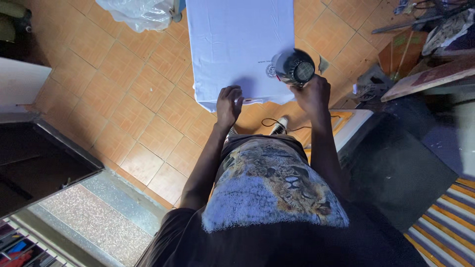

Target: The person uses a hair dryer to apply heat to a white plastic bag laid on a table, moving the dryer back and forth over the surface while smoothing the bag with the other hand. The person flips the bag over and continues heating the other side.

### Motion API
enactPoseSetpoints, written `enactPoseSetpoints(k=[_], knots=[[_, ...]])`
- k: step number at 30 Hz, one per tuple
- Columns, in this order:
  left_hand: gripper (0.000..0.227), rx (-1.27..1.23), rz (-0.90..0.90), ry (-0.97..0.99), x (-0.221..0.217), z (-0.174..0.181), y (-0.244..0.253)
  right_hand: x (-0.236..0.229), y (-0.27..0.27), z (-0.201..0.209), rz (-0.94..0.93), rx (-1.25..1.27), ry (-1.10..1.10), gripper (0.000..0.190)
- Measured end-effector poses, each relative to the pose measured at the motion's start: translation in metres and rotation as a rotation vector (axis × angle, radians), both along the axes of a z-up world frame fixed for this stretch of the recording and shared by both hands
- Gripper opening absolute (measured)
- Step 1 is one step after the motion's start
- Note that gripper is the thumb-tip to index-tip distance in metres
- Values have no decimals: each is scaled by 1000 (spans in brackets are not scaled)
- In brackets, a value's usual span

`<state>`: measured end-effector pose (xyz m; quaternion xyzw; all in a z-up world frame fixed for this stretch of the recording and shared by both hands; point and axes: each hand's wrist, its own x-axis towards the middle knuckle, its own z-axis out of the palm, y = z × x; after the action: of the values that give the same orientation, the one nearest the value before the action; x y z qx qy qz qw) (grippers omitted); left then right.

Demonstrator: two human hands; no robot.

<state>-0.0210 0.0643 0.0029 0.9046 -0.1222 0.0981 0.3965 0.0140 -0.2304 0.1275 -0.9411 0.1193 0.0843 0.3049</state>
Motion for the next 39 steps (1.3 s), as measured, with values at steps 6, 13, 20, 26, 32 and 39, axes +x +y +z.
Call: enactPoseSetpoints(k=[6, 13, 20, 26, 32, 39], knots=[[19, 18, -40, 92, 11, -8, 4, -7, 43, 47, 186, 130, -35, 23], [21, 65, -10, 162, 11, 7, -7, 0, 11, 7, 80, -5, -62, 23], [29, -67, 93, 190, 14, 4, -12, -12, 14, 10, 71, 122, -18, 37], [23, -59, 131, 71, 13, 19, -7, -2, -4, 8, 19, 147, -96, 40], [39, 24, 153, -19, 14, 25, -15, -3, -3, 0, 12, 110, -38, 41], [77, 388, 225, 147, 31, 23, -30, -12, 0, 6, 73, 110, 22, 45]])
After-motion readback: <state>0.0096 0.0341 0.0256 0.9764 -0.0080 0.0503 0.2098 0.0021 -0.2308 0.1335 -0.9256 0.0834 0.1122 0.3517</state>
